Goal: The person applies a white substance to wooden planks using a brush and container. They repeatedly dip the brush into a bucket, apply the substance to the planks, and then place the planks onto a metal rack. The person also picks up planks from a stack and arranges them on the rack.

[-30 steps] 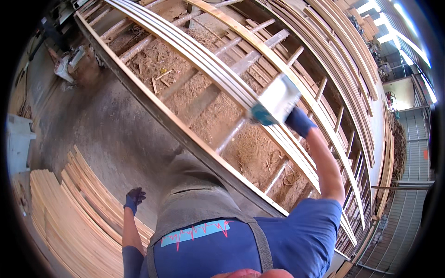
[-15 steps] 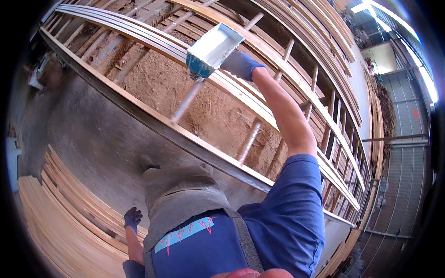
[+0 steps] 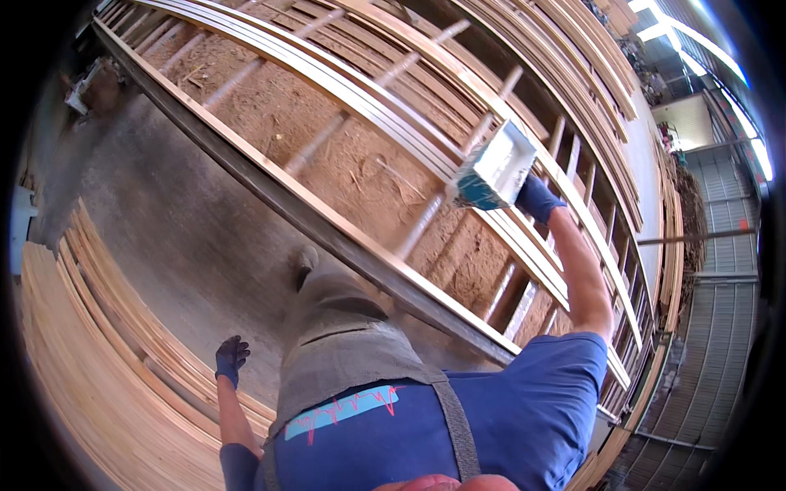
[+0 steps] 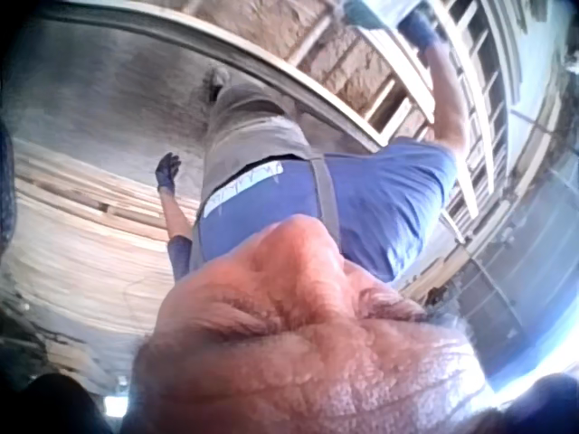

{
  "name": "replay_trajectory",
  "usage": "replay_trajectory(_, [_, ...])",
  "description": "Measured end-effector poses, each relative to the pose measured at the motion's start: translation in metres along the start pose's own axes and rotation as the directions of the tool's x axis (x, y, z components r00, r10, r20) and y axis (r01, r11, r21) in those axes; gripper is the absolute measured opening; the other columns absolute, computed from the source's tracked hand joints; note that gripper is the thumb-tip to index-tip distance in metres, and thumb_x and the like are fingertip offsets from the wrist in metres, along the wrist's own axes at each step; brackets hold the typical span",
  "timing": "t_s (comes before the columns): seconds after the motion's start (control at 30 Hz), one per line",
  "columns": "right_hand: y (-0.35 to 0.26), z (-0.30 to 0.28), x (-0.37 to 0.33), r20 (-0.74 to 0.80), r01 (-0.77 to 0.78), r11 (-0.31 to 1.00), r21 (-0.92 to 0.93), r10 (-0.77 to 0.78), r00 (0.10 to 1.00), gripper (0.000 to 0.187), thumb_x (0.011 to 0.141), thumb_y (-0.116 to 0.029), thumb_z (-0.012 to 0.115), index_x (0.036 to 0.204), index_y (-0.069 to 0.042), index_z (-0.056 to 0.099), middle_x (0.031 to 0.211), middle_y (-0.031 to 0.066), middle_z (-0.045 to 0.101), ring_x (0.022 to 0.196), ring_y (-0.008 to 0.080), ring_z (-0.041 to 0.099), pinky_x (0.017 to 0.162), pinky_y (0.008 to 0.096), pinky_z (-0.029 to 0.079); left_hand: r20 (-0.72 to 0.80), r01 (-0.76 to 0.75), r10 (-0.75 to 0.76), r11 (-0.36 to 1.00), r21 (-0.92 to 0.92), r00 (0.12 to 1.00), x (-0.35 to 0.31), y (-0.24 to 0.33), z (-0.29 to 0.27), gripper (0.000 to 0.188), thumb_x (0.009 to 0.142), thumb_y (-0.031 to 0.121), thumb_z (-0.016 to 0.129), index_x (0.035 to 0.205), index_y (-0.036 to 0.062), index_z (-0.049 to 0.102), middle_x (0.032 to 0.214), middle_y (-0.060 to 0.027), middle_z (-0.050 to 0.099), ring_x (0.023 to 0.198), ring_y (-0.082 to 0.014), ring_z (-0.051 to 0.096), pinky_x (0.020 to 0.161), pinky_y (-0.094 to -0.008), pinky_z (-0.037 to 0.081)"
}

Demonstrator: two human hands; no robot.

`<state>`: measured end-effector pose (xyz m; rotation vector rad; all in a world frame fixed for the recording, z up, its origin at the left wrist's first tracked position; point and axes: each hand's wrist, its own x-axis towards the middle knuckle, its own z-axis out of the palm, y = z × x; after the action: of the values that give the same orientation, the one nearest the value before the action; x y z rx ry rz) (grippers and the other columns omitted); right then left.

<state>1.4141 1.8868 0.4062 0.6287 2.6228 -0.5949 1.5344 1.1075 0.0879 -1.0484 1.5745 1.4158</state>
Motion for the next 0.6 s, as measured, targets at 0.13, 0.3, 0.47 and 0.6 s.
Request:
replay_trajectory(0.13, [0.157,0.001,-0.047,-0.015,0.267,0.958,0.102,-0.267,0.964,0.034,0.092,-0.012,0.058,0.125,-0.006,0.055,0.119,0.0082,0.061,0.106,0.0144,0.053,0.099,0.0309,0.042,0.032,-0.048,0.053,0.990,-0.132,0.998,-0.031,-0.111,0.052,0.041,0.093,0.038,0.047,0.129,0.0178,0.051,0.109,-0.0059,0.065,0.086,-0.0203,0.062,0.087,-0.0406,0.041])
replay_trajectory(0.3, [0.118,-0.005,-0.080,0.004,0.279,0.958,0.067,-0.280,0.960,0.031,0.091,-0.014,0.059,0.121,-0.006,0.058,0.119,0.0113,0.062,0.107,0.0175,0.055,0.099,0.0335,0.043,0.065,0.260,-0.264,0.963,0.074,0.962,-0.091,-0.282,0.108,0.036,0.091,0.039,0.052,0.119,0.0179,0.055,0.100,-0.0079,0.067,0.078,-0.0227,0.062,0.070,-0.0404,0.044])
replay_trajectory(0.47, [0.181,-0.016,-0.123,0.002,0.247,0.969,0.027,-0.247,0.969,0.038,0.087,-0.038,0.061,0.108,-0.007,0.061,0.073,0.0058,0.064,0.061,0.0149,0.058,0.057,0.0322,0.049,0.100,0.162,-0.154,0.983,-0.081,0.983,-0.154,-0.373,0.166,0.049,0.092,0.043,0.047,0.130,0.0141,0.048,0.126,-0.0134,0.056,0.110,-0.0291,0.055,0.092,-0.0422,0.038])
replay_trajectory(0.6, [0.270,-0.019,-0.180,0.048,0.247,0.963,-0.105,-0.243,0.969,0.034,0.089,-0.033,0.060,0.112,-0.008,0.060,0.092,0.0111,0.066,0.082,0.0210,0.063,0.075,0.0344,0.051,-0.056,0.078,-0.090,0.978,-0.191,0.994,-0.207,-0.453,0.254,0.054,0.089,0.044,0.051,0.135,0.0160,0.044,0.128,-0.0121,0.055,0.111,-0.0287,0.055,0.097,-0.0435,0.037])
